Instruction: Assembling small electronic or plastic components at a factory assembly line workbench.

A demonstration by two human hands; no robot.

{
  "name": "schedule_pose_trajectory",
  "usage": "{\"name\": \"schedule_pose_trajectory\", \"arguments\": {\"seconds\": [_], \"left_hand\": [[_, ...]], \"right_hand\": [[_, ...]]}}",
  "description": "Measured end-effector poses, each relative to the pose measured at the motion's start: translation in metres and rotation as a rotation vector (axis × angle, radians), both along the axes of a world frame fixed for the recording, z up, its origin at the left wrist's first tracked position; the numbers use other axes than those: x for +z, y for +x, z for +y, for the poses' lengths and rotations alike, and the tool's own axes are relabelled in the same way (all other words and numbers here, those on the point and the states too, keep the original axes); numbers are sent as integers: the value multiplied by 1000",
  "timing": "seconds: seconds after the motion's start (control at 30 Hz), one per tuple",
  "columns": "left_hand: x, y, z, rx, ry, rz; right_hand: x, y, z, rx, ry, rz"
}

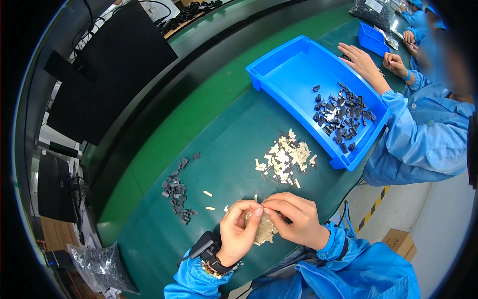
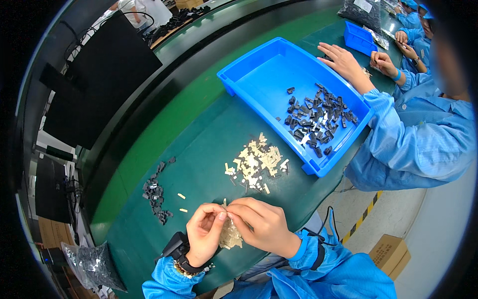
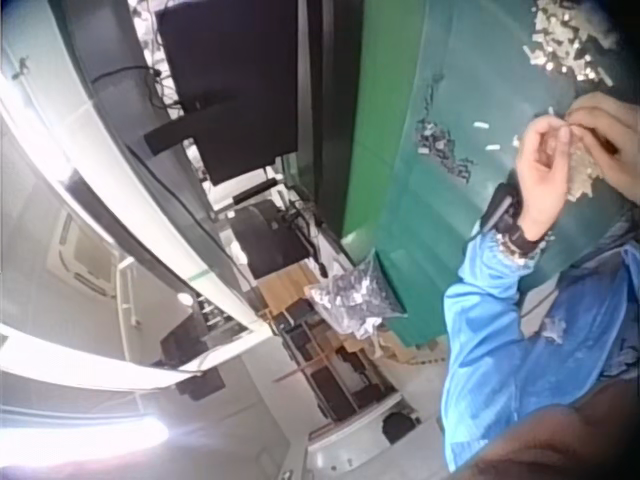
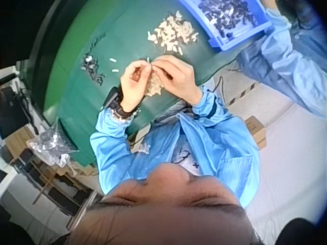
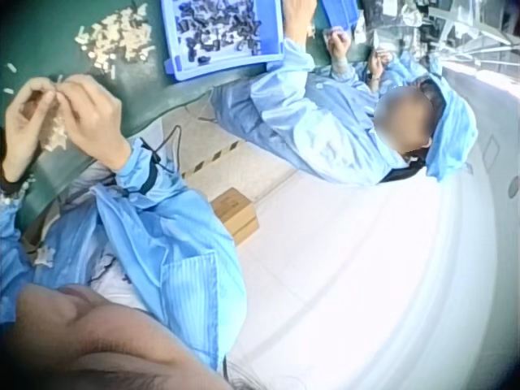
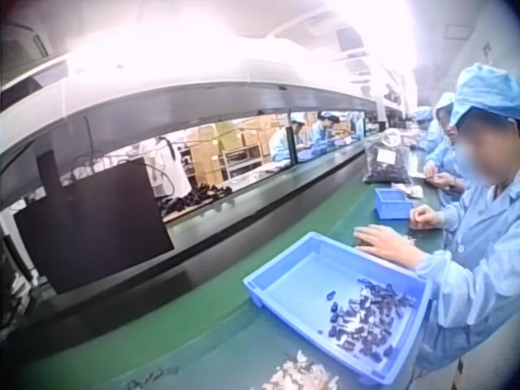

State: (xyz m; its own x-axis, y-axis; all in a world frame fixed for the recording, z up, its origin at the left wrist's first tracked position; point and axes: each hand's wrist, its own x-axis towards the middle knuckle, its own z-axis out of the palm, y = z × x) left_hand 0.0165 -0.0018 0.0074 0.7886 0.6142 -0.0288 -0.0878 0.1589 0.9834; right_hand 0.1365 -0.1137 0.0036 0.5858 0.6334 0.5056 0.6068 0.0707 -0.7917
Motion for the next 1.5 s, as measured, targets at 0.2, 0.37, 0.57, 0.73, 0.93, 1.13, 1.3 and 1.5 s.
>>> {"name": "schedule_pose_trajectory", "arguments": {"seconds": [0.2,0.37,0.57,0.73,0.93,1.13,1.3,1.5], "left_hand": [[10,4,11,10,690,158],[14,7,11,16,925,103],[15,5,14,-14,859,114],[6,-5,18,93,536,144],[18,-2,28,8,799,22],[16,0,36,-73,1234,-16],[16,1,33,-72,1272,-20],[7,-4,16,-63,141,1]], "right_hand": [[-2,0,0,22,-46,-57],[-4,2,0,17,12,-73],[2,3,-3,-5,-46,122],[5,7,-6,-24,-143,229],[3,6,-2,218,-44,279],[7,10,-5,170,-81,324],[5,11,-6,185,-85,322],[4,10,-6,204,-31,342]]}}
